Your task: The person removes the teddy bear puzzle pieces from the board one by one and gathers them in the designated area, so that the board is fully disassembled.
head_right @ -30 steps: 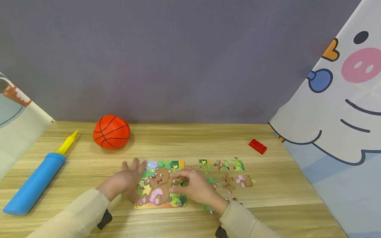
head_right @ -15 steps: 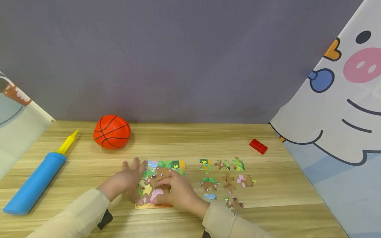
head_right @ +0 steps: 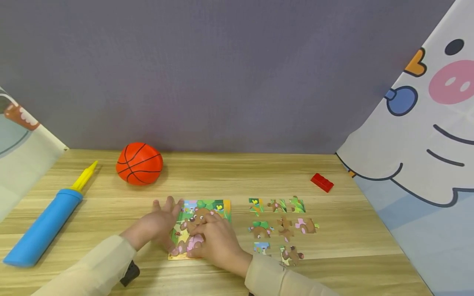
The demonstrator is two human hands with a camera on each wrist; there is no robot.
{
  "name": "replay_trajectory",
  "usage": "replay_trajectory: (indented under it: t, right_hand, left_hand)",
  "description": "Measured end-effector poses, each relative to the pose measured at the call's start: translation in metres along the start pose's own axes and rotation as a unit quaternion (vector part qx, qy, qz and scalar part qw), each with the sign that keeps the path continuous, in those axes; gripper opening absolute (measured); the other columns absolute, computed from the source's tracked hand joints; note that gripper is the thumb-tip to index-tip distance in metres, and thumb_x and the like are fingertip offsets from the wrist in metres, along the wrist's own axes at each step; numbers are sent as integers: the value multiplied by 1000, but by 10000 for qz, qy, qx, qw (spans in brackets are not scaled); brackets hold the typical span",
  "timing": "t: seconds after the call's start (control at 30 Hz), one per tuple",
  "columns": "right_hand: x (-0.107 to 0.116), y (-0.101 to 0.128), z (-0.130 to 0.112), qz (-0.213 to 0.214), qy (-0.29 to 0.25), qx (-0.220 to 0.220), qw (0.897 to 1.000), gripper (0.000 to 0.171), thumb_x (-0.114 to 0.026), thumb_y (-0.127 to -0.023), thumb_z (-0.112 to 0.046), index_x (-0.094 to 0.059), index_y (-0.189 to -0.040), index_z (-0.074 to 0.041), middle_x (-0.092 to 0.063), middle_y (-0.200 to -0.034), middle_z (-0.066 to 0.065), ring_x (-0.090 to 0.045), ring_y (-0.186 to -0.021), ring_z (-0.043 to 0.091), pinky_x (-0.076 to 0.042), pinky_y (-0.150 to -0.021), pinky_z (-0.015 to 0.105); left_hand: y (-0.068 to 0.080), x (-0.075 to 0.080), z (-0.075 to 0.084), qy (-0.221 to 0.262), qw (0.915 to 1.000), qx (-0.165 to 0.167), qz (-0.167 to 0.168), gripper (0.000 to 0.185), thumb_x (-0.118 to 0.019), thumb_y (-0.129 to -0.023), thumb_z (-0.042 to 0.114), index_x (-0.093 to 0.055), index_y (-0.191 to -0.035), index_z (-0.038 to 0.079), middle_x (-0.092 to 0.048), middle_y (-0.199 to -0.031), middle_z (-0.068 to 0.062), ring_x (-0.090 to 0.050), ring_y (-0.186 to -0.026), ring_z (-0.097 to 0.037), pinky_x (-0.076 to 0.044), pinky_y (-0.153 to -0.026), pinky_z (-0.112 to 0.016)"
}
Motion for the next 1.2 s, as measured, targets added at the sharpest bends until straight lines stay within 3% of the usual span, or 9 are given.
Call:
replay_trajectory:
  t: [0.17,0.27,0.47,0.57,0.63,0.73,0.93,1.2]
  right_hand:
    - [0,-3,-1,-69,-9,145,9999,35,-92,-71,-35,-75,-100,-23,-64,-133,3,-52,-134,31,-37,-117,57]
    - [2,-6,-2,-67,-23,260,9996,31,-92,-72,-32,-70,-94,-25,-64,-123,-4,-54,-127,23,-43,-113,53]
    - [8,-8,4,-397,-182,150,9989,29,-90,-76,-33,-72,-95,-22,-63,-128,1,-53,-126,27,-47,-110,53]
    - [12,-10,11,-558,-233,144,9981,32,-89,-77,-32,-74,-101,-19,-63,-119,-1,-54,-111,19,-54,-98,39]
    - [16,-12,14,-612,-163,193,9978,35,-88,-77,-32,-75,-105,-16,-60,-108,-4,-50,-100,13,-52,-88,29]
    - [19,-14,16,-672,14,282,9973,40,-87,-77,-38,-75,-108,-16,-58,-105,-6,-46,-95,9,-48,-82,24]
    - [19,-15,15,-607,345,467,9965,45,-88,-72,-42,-75,-106,-15,-59,-106,-5,-45,-91,8,-47,-80,22]
    - [19,-12,18,-459,7,336,9984,50,-90,-71,-33,-76,-115,-15,-60,-108,-5,-48,-96,10,-49,-86,27]
  left_hand:
    - [3,3,-1,-156,9997,-183,31,135,-96,-60,35,-15,-161,-1,-4,-164,-33,-7,-142,-66,-43,-94,-78]
    - [4,4,-1,-256,9993,-272,55,138,-97,-56,38,-16,-160,-2,-6,-163,-35,-9,-141,-68,-47,-95,-73]
    - [5,2,0,-297,9993,-215,63,141,-98,-53,36,-15,-161,-1,-5,-164,-32,-8,-143,-65,-43,-87,-82]
    - [3,1,1,-255,9996,-132,42,142,-98,-52,35,-15,-161,1,-4,-165,-31,-6,-144,-64,-38,-85,-87]
    - [3,0,2,-267,9996,-79,13,142,-98,-52,35,-14,-162,2,-3,-165,-30,-6,-144,-63,-37,-85,-88]
    - [2,0,1,-306,9995,-22,-21,142,-97,-52,35,-13,-162,2,-2,-166,-29,-5,-144,-63,-36,-86,-88]
    - [2,1,0,-302,9995,-33,-20,142,-97,-52,34,-13,-162,2,-2,-165,-30,-4,-144,-64,-36,-85,-88]
    - [0,0,1,-336,9994,9,-58,143,-97,-52,34,-12,-162,2,-2,-165,-29,-5,-144,-64,-39,-85,-87]
Point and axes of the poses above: each hand's wrist, its own y-axis away from the middle knuckle, its own x-axis out of the back of the hand, z = x × y, the point moved 2 cm from there along -y, towards the middle knuckle
